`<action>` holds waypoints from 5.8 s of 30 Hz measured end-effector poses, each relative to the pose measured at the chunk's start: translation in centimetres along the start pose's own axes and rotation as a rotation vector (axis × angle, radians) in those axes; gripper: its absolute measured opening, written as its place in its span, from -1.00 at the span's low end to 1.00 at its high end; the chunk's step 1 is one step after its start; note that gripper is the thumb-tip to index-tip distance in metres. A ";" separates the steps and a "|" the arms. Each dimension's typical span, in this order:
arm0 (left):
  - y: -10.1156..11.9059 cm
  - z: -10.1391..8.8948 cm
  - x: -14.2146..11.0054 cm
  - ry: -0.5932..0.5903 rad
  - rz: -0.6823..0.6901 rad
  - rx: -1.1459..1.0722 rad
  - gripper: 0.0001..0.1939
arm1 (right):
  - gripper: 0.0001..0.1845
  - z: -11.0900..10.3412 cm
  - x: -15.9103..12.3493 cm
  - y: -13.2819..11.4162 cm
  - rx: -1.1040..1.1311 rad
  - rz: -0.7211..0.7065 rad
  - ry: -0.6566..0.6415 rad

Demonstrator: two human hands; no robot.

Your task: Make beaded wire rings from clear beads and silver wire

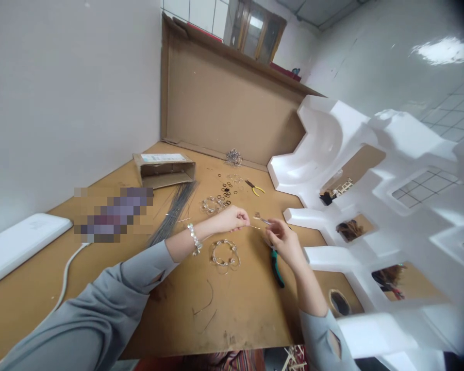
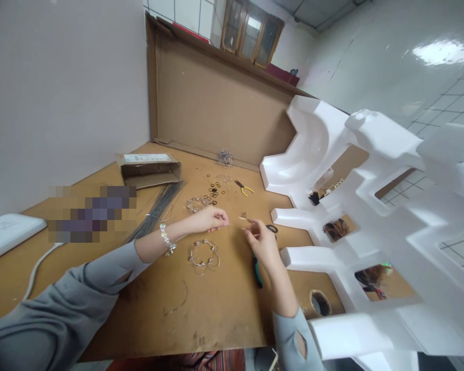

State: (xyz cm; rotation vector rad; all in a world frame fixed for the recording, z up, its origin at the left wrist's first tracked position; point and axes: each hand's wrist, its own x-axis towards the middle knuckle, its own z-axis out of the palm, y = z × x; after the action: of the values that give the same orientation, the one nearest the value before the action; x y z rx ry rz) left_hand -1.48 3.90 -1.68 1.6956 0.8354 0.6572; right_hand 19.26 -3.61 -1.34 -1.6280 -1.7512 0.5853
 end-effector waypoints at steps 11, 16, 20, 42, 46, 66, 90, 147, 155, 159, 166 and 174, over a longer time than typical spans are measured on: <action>0.5 -1.1 -0.1 -0.127 -0.112 -0.351 -0.79 | -0.17 -1.3 -5.2 2.7 -0.937 0.174 -0.314; 1.4 -1.3 -0.7 -0.253 -0.111 -0.502 -0.80 | -0.47 -1.0 -4.6 2.3 -0.952 0.177 -0.270; 2.2 -1.6 -1.2 -0.260 -0.120 -0.530 -0.83 | -0.38 -2.1 -4.5 2.6 -0.681 0.133 -0.141; 3.6 -1.5 -2.2 -0.418 -0.120 -0.647 -0.83 | -0.72 -10.9 -4.3 -6.2 -1.275 -0.778 0.135; 3.3 -1.1 -2.2 -0.471 -0.127 -0.677 -0.81 | -0.75 -10.9 -3.8 -7.7 -1.371 -0.847 0.092; 3.6 -1.1 -2.4 -0.506 -0.149 -0.653 -0.80 | -0.83 -10.1 -3.1 -8.5 -1.426 -0.901 0.070; 3.1 -1.1 -2.2 -0.534 -0.171 -0.651 -0.78 | -0.83 -10.1 -3.1 -8.5 -1.402 -0.911 0.049; 4.6 0.6 -3.5 -0.121 0.095 -0.024 -0.81 | -0.92 -11.2 -1.4 -11.9 -0.997 -0.064 -0.551; 5.2 -1.6 -3.8 -0.257 0.323 0.303 -0.77 | -0.91 -11.9 -1.5 -11.8 -0.852 0.012 -0.636; 5.5 -1.6 -4.0 -0.243 0.418 0.397 -0.73 | -0.89 -11.9 -2.0 -11.1 -0.849 -0.028 -0.615; 4.6 -1.1 -3.4 -0.096 0.334 0.347 -0.69 | -0.71 -11.6 -3.1 -10.4 -1.227 -0.485 -0.124; 3.6 -0.2 -2.9 -0.153 0.104 0.098 -0.67 | -0.72 -9.7 -4.4 -11.5 -1.469 -0.819 -0.047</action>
State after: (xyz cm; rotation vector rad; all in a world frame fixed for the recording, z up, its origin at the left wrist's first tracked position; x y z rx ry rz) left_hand -2.68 1.04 1.83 1.8631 0.6843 0.5561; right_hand 18.37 -10.43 12.73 -1.3066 -2.8065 -1.3419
